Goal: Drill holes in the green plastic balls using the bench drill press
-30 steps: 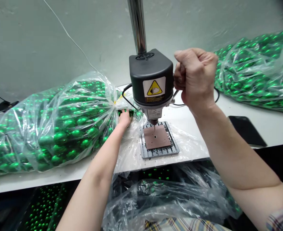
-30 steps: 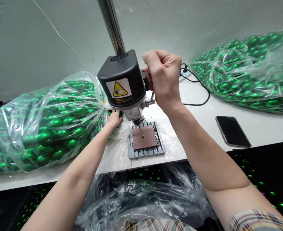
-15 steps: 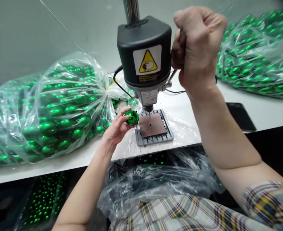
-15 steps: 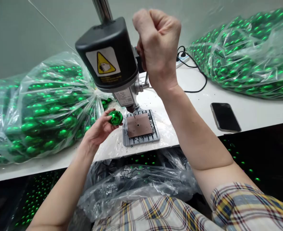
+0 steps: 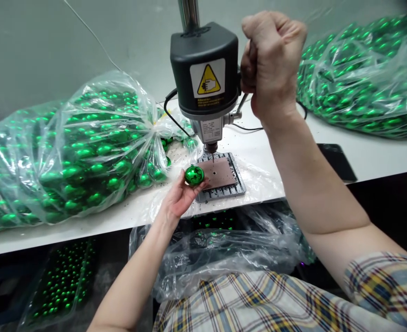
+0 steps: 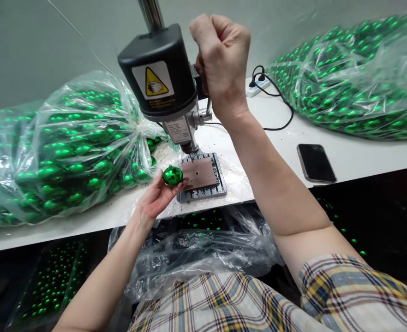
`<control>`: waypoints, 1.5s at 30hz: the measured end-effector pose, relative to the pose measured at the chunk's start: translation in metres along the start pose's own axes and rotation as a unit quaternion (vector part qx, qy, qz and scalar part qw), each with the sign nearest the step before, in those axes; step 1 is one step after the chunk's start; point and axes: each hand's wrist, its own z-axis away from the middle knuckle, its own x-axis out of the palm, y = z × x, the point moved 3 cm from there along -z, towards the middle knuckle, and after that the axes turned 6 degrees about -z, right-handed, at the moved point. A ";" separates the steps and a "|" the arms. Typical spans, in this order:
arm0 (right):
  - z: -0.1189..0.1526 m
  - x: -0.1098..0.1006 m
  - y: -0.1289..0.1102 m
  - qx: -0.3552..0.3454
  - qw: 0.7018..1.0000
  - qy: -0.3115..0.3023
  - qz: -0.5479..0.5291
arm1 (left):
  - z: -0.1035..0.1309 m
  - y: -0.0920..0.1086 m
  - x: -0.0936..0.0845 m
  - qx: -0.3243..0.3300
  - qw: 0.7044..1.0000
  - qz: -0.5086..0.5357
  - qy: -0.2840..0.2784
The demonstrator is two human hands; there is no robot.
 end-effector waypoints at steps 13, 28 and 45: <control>0.000 0.001 0.007 0.020 0.999 0.015 0.022 | 0.007 -0.011 0.003 0.011 0.998 0.060 -0.003; 0.006 0.009 -0.016 0.049 0.998 0.034 0.008 | -0.033 -0.007 0.012 0.284 0.870 -0.376 0.144; 0.008 0.007 -0.015 0.057 0.997 0.025 0.055 | -0.040 -0.024 0.023 0.286 0.876 -0.366 0.131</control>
